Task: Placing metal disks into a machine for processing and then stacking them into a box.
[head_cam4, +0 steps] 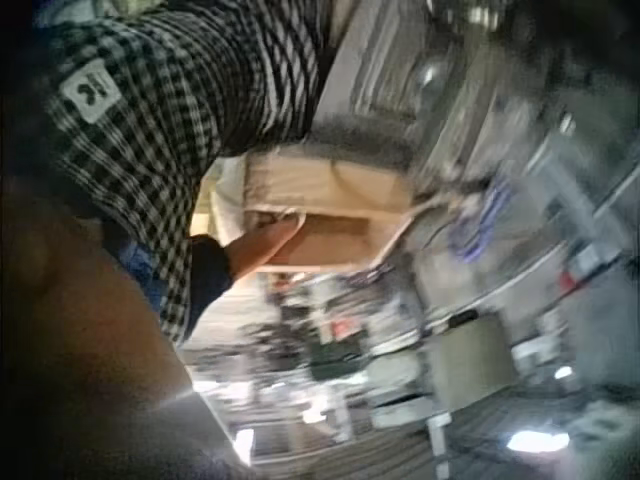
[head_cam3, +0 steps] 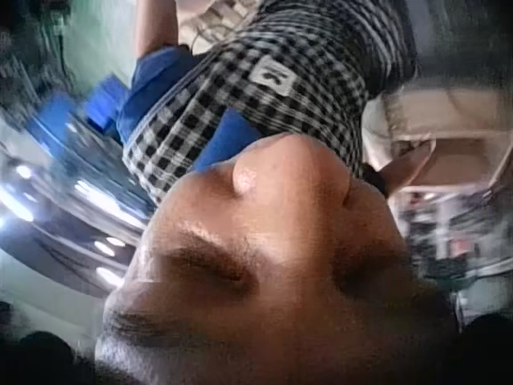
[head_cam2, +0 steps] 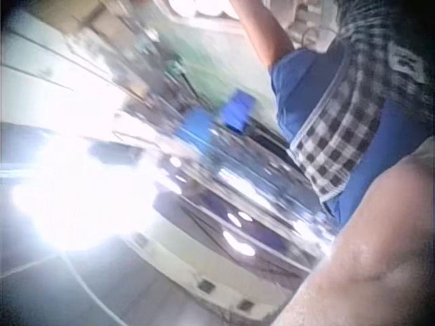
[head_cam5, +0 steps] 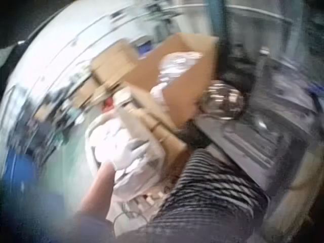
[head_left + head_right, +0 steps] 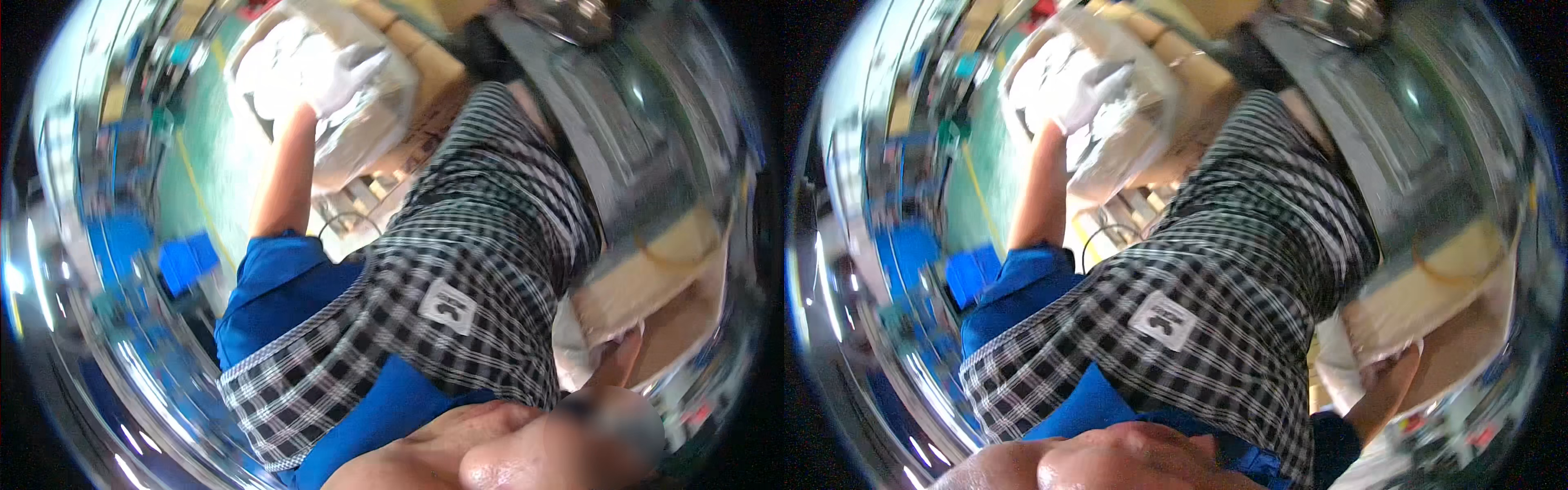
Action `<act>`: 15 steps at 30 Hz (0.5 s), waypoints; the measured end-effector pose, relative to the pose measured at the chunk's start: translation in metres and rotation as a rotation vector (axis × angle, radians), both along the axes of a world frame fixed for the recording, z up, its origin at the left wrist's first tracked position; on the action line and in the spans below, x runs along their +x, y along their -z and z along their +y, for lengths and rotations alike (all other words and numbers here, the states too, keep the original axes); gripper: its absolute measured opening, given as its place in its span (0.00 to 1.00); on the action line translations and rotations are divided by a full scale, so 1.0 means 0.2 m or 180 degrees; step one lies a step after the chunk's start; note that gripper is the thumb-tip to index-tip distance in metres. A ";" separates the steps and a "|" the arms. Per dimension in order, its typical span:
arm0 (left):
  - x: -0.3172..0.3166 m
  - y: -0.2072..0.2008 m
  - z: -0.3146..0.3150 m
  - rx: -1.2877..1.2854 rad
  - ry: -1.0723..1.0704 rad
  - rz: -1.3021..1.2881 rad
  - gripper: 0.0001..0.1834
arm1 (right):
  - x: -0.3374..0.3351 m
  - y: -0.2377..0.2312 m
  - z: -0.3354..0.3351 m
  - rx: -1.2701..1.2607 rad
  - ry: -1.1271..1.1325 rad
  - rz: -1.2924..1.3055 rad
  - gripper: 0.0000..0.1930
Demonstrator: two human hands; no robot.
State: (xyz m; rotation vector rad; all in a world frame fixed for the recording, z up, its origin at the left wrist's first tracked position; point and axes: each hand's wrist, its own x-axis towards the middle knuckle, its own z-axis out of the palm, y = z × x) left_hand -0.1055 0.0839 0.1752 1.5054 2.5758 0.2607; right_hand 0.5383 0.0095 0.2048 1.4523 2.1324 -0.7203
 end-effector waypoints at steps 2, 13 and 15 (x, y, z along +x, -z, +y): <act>-0.27 0.03 -0.33 0.0540 -0.0964 -0.1276 0.29 | 0.02 0.04 0.28 0.0037 0.0179 0.0173 0.38; -0.67 0.60 -1.14 0.2436 -0.2194 0.0555 0.37 | -0.15 0.29 1.02 0.0582 0.1783 0.0629 0.34; -0.69 0.63 -1.01 0.2401 -0.2376 0.0348 0.38 | -0.11 0.42 0.93 0.1134 0.1687 0.0984 0.30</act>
